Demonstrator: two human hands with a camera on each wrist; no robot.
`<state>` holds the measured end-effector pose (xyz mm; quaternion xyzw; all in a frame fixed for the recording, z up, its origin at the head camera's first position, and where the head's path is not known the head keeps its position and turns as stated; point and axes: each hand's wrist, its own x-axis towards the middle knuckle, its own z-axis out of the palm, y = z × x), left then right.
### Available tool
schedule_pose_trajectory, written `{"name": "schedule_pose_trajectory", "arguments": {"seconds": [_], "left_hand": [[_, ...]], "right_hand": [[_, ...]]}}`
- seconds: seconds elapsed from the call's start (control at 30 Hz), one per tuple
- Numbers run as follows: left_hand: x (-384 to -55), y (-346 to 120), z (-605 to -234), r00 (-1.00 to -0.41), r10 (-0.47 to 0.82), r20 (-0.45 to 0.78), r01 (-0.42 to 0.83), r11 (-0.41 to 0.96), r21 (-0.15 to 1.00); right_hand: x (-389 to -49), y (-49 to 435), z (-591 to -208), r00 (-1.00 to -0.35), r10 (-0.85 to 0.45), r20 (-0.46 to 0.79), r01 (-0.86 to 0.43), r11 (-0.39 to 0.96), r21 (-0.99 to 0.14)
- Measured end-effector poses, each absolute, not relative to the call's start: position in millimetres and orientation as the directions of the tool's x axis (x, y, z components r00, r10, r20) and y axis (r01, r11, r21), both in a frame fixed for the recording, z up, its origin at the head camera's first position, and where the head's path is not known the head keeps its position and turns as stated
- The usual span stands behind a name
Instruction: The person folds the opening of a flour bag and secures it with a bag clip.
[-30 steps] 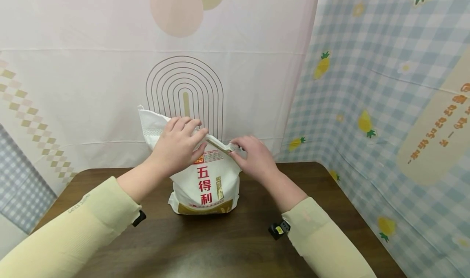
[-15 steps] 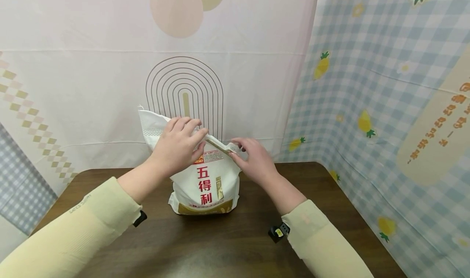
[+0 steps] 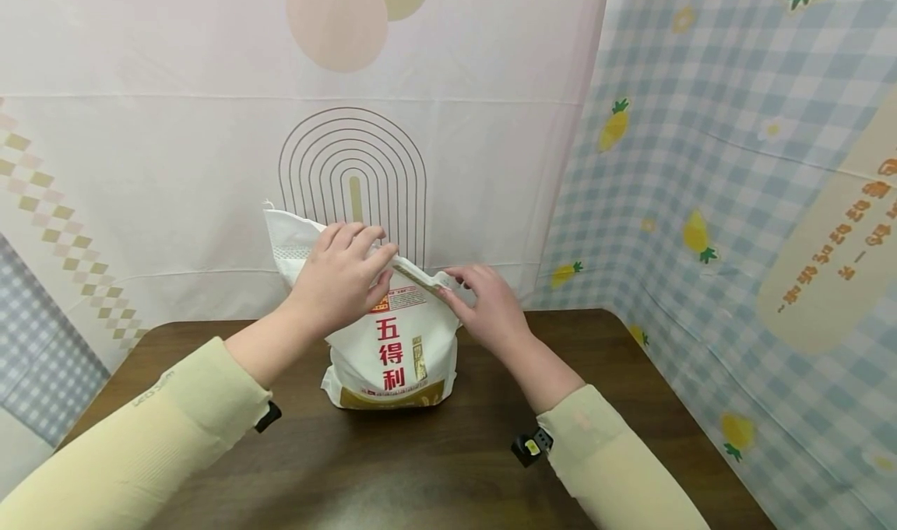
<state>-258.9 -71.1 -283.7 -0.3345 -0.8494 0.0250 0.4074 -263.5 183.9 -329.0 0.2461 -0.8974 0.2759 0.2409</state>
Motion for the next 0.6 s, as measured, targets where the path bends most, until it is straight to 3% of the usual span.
{"name": "schedule_pose_trajectory", "arguments": {"seconds": [0.6], "left_hand": [[-257, -76, -283, -0.427, 0.566, 0.705, 0.525, 0.79, -0.316]], "right_hand": [[-259, 192, -351, -0.789, -0.237, 0.567, -0.562, 0.651, -0.51]]}}
